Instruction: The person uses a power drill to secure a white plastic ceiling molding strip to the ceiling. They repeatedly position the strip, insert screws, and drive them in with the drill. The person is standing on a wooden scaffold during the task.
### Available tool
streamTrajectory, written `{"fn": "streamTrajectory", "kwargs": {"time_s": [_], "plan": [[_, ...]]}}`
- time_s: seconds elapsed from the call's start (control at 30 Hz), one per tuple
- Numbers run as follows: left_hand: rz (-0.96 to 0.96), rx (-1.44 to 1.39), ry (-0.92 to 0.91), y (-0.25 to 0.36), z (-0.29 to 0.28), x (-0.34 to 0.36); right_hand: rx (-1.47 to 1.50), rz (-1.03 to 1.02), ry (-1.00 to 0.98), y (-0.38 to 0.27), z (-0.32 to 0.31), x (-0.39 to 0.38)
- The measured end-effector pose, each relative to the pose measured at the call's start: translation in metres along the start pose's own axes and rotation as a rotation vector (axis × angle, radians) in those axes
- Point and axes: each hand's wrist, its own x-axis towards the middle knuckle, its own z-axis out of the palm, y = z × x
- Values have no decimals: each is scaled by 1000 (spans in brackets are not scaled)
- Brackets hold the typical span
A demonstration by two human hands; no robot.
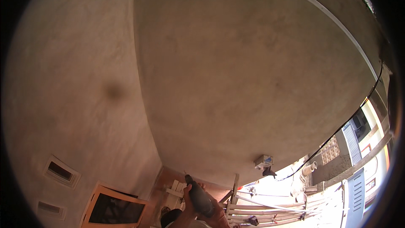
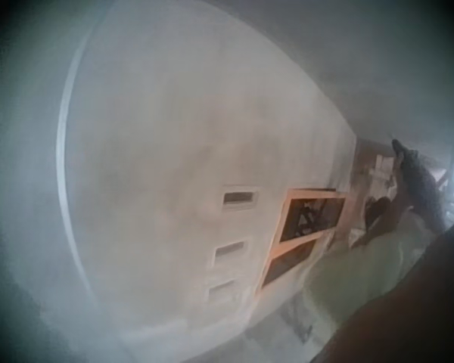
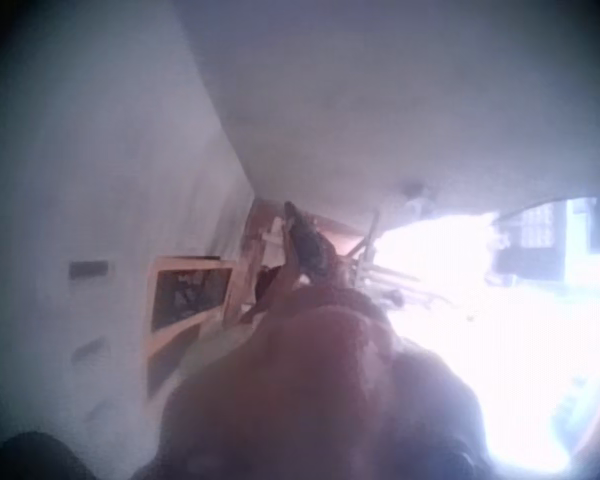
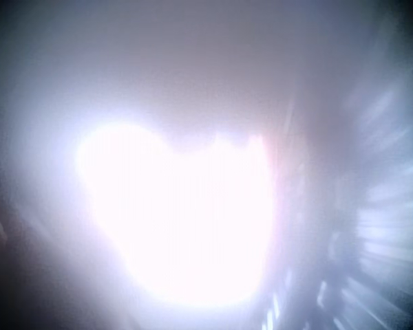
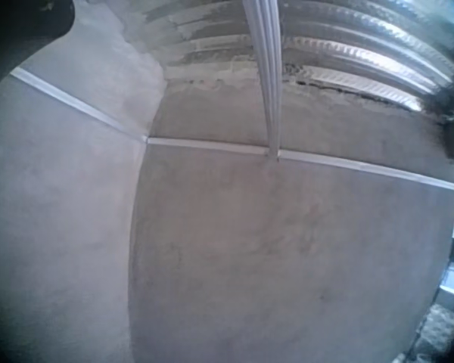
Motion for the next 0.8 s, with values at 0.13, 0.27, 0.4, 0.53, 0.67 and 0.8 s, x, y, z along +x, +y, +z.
{"fn": "streamTrajectory", "kwargs": {"time_s": [0.13, 0.27, 0.4, 0.53, 0.67, 0.8], "plan": [[27, 120, 195, 0, 17, -8, 5, -19, -9, 22, -1, -14], [-70, -161, 163, -8, 51, -16, 269, 64, 61, 55, -17, -29], [-190, -118, -20, 6, 40, -34, 531, 77, 93, 25, -28, -48], [-52, -377, 132, -8, -72, -29, 693, -101, 169, -11, -46, -52], [74, -155, 311, 39, -27, -42, 720, -151, 153, -27, -65, -56], [120, 36, 260, 83, 18, -43, 798, -73, 148, -19, -69, -59]]}}
